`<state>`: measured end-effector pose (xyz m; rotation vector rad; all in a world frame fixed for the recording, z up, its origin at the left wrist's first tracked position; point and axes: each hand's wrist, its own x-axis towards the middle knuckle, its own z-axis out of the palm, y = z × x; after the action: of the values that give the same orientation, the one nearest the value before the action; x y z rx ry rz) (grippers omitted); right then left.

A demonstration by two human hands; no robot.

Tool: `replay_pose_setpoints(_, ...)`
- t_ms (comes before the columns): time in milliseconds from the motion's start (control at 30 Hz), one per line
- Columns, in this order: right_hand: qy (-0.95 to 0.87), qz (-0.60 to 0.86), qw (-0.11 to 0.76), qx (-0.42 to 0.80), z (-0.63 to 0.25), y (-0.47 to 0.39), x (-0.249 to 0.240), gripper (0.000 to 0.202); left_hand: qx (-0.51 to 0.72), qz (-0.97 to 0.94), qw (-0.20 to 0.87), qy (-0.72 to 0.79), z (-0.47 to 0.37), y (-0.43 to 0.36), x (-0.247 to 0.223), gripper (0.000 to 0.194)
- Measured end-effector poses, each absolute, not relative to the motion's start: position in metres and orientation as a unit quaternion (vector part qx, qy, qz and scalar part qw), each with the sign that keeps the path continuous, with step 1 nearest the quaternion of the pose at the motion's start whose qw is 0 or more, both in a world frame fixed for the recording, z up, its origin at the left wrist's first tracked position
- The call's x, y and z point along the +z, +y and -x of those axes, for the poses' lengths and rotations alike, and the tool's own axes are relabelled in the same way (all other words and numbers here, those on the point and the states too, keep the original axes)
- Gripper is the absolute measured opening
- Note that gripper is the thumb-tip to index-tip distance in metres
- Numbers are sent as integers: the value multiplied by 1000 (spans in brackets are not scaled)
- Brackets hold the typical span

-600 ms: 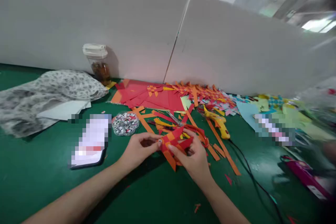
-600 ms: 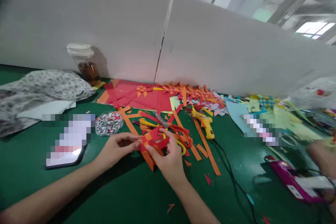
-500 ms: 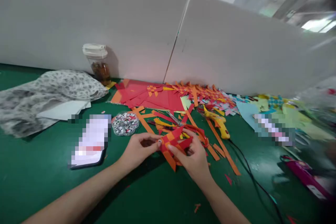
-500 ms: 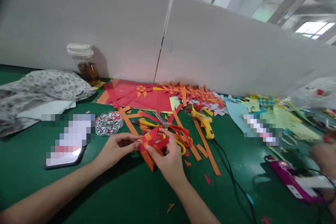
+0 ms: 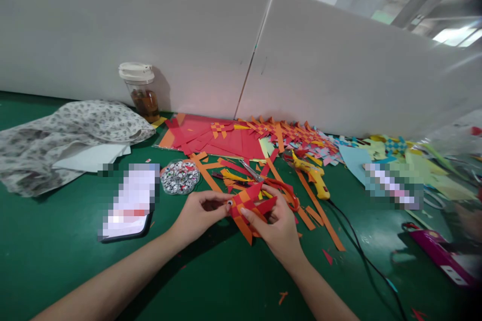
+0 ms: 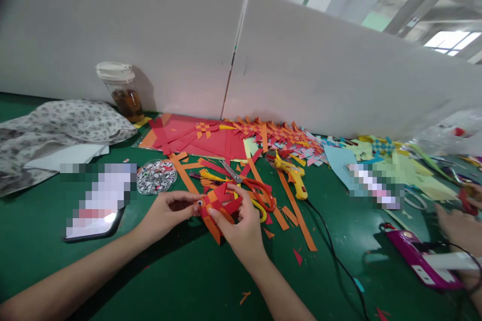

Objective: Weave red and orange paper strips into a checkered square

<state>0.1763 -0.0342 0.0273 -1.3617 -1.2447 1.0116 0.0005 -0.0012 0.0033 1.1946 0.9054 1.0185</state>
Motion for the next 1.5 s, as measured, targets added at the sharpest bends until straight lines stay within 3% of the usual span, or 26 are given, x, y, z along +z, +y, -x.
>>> replay_pose_setpoints(467,-436,539,527,491,-182,-24,25,66,431,-534,606,403,-1,-2,10,32)
replay_pose_setpoints(667,-433,529,520,512,-180,-25,26,68,429,-532,604,410,-2,-1,7,27)
replay_pose_setpoints(933,-443,538,514,500,-178,-27,26,65,431,-532,608,402,-1,-1,7,22)
replay_pose_setpoints(1133,-447,532,510,508,-173,-29,33,65,421,-556,598,395,-2,-2,8,34)
replay_pose_setpoints(1300,-461,528,499,510,-174,-30,35,67,413,-551,601,405,-3,-1,8,25)
replay_pose_setpoints(1500,-472,556,516,450,-181,-26,31,55,422,-534,609,408,-4,-1,10,25)
